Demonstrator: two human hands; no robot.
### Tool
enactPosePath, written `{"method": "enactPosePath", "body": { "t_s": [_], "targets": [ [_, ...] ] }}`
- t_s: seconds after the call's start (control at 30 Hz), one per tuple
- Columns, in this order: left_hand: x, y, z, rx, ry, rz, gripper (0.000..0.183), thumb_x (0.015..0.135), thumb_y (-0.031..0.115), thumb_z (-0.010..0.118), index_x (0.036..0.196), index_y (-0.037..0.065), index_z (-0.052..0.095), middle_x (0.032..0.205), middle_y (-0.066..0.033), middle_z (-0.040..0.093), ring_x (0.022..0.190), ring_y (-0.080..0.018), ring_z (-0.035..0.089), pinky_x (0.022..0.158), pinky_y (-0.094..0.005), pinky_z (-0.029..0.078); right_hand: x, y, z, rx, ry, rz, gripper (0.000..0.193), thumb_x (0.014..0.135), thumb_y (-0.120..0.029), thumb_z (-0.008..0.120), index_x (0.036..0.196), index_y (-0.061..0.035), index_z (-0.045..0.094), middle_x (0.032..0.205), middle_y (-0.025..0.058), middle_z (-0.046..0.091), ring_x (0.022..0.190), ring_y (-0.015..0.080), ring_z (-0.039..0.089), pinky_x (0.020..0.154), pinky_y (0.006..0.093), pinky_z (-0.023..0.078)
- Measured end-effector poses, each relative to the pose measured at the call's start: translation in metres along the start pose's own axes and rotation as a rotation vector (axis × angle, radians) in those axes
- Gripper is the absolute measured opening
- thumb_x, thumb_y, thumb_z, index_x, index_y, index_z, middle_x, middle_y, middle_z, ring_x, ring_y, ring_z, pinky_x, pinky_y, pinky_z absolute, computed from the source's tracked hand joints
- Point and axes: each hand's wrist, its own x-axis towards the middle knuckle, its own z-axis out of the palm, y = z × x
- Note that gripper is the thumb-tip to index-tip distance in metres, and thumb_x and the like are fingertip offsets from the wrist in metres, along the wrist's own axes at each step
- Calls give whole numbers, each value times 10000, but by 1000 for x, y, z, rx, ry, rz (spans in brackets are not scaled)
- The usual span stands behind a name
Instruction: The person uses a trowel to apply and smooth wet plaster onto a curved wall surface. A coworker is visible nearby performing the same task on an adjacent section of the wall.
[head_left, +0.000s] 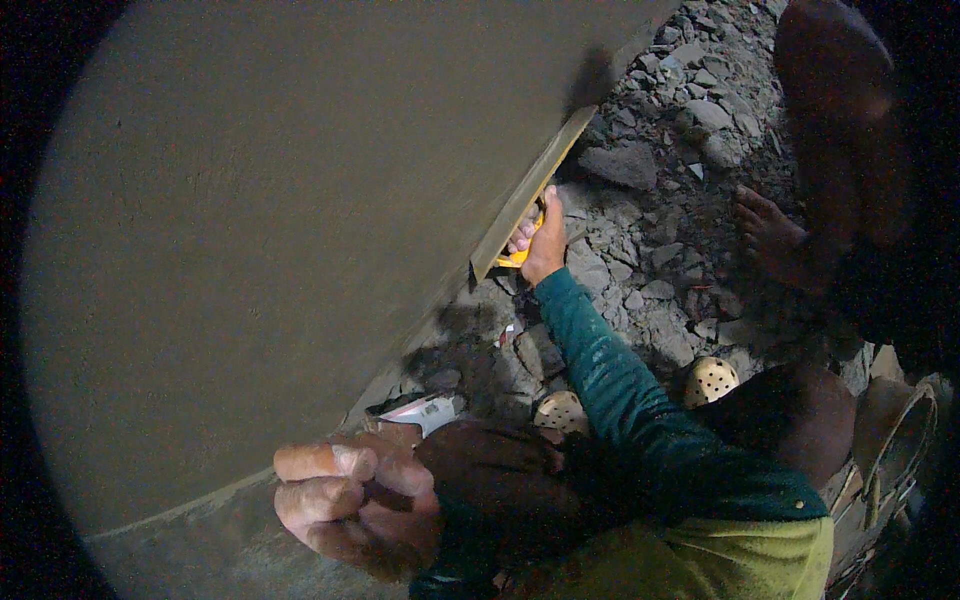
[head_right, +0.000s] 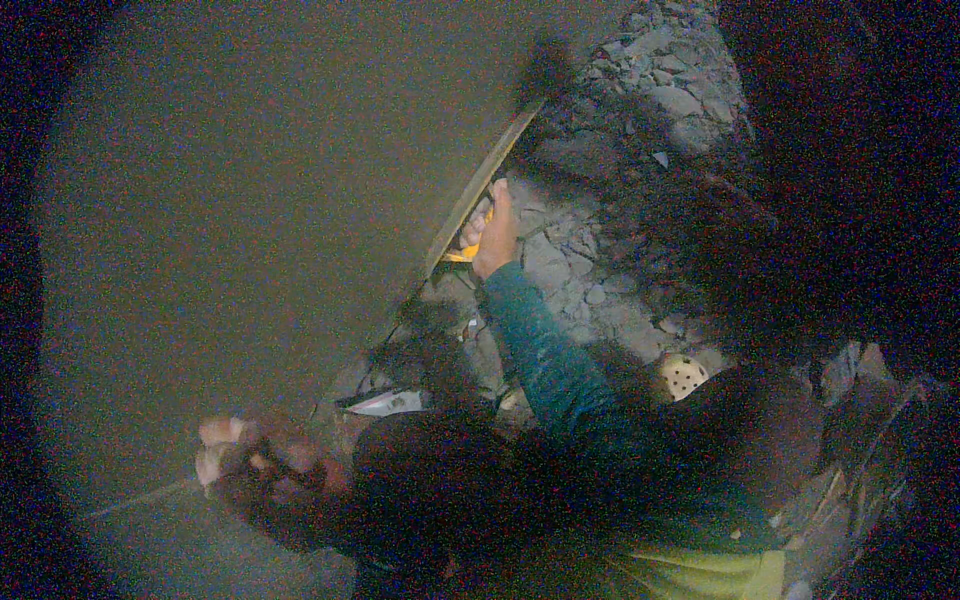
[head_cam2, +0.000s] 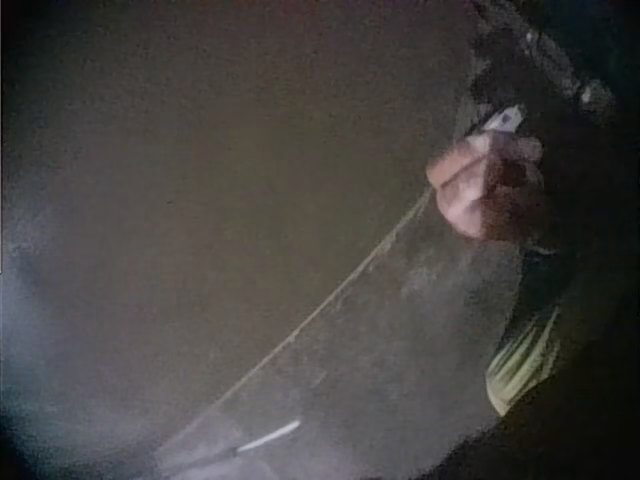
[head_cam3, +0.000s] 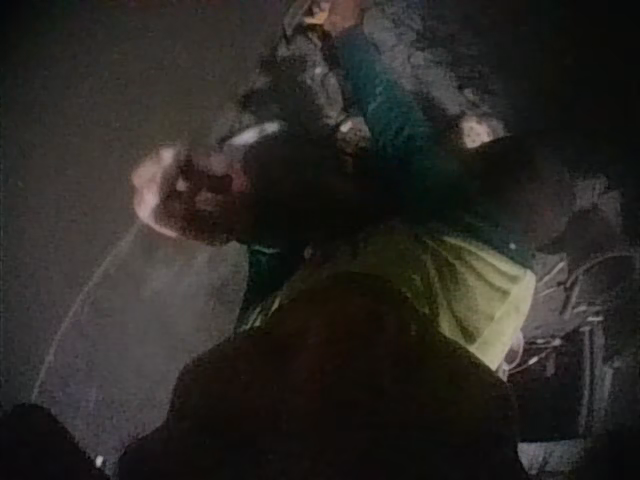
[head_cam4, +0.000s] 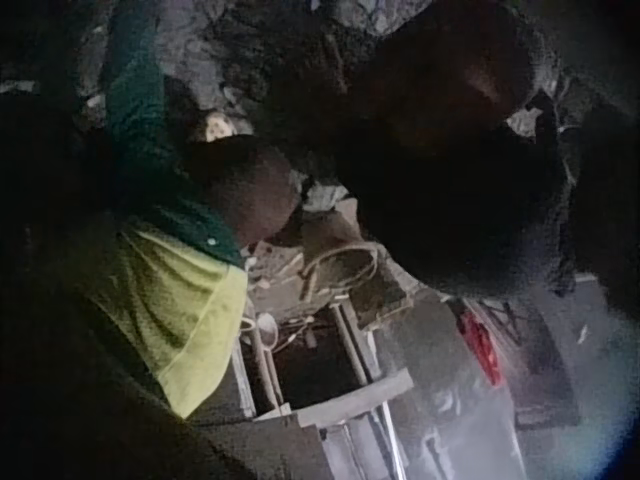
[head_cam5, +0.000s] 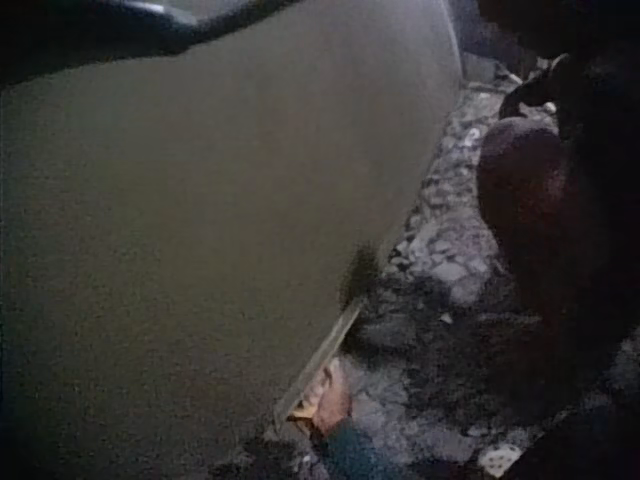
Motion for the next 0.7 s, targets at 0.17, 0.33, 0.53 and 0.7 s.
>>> {"method": "enactPosePath", "body": {
  "t_s": [0.17,0.33,0.53,0.7],
  "targets": [
    [-6,-4,-23,176,61,50,174,990,194,479,887,54,480,812,-104,496,595,-141,505,459,-257,422,-27,7,41,-247,27,-130,471,930,-586,577,818,-131,528,552,-31,419,425,103,420,404,286,379],
    [-4,-7,-6,-57,60,88,209,1001,225,473,897,44,481,831,-119,504,575,-143,512,451,-256,434,-99,55,110,-714,-202,-614,372,917,-433,680,808,-93,575,629,82,598,500,163,549,491,346,471],
    [-6,2,-20,-25,3,105,253,1013,262,465,907,32,483,853,-136,512,551,-145,521,442,-254,448,-199,60,157,-707,-630,-589,335,860,-350,770,848,-53,615,643,129,633,575,211,632,567,391,510],
    [-6,9,-24,-34,4,140,291,1023,292,459,916,22,485,871,-150,519,531,-147,529,434,-253,460,-101,46,73,-906,-331,-1160,230,937,-301,580,976,-75,605,799,59,568,637,214,549,560,352,464]
  ]
}}
